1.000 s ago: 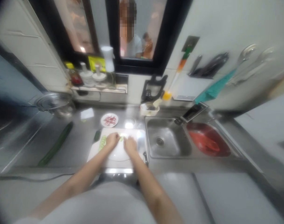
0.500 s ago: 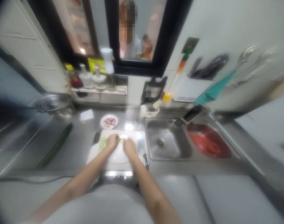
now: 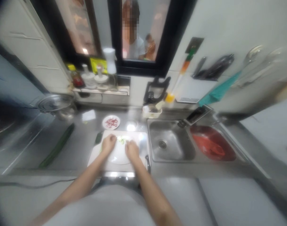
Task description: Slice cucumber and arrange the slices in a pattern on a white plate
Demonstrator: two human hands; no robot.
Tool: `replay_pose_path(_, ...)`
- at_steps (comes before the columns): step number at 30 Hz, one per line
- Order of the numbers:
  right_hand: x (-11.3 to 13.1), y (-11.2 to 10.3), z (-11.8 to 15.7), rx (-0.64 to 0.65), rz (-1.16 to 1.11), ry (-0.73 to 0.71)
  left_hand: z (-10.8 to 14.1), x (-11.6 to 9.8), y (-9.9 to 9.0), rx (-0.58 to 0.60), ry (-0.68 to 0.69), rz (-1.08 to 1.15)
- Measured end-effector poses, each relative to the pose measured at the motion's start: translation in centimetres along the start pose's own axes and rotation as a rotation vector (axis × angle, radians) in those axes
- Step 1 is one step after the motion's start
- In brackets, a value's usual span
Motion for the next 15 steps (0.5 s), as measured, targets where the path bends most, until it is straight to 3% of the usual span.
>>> replay_pose_path(8, -0.8, 0.3, 1.3, -0.032, -0.06, -0.011, 1.8, 4.7, -1.7, -0.072, 0.008, 0.105)
replay_pose_path(15, -1.4, 0.4, 2.4, -0.087, -0.099, -0.038, 4.0, 8.9, -2.8, -0.001, -0.116, -0.021)
Point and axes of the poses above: each hand's wrist, its own z-axis away from the middle knuckle, its own y-axis out of the palm, x = y × z, the point moved 5 cm from there along -z, towards the middle knuckle, and after that the axes turned 14 degrees about x, right-handed, at the moved point
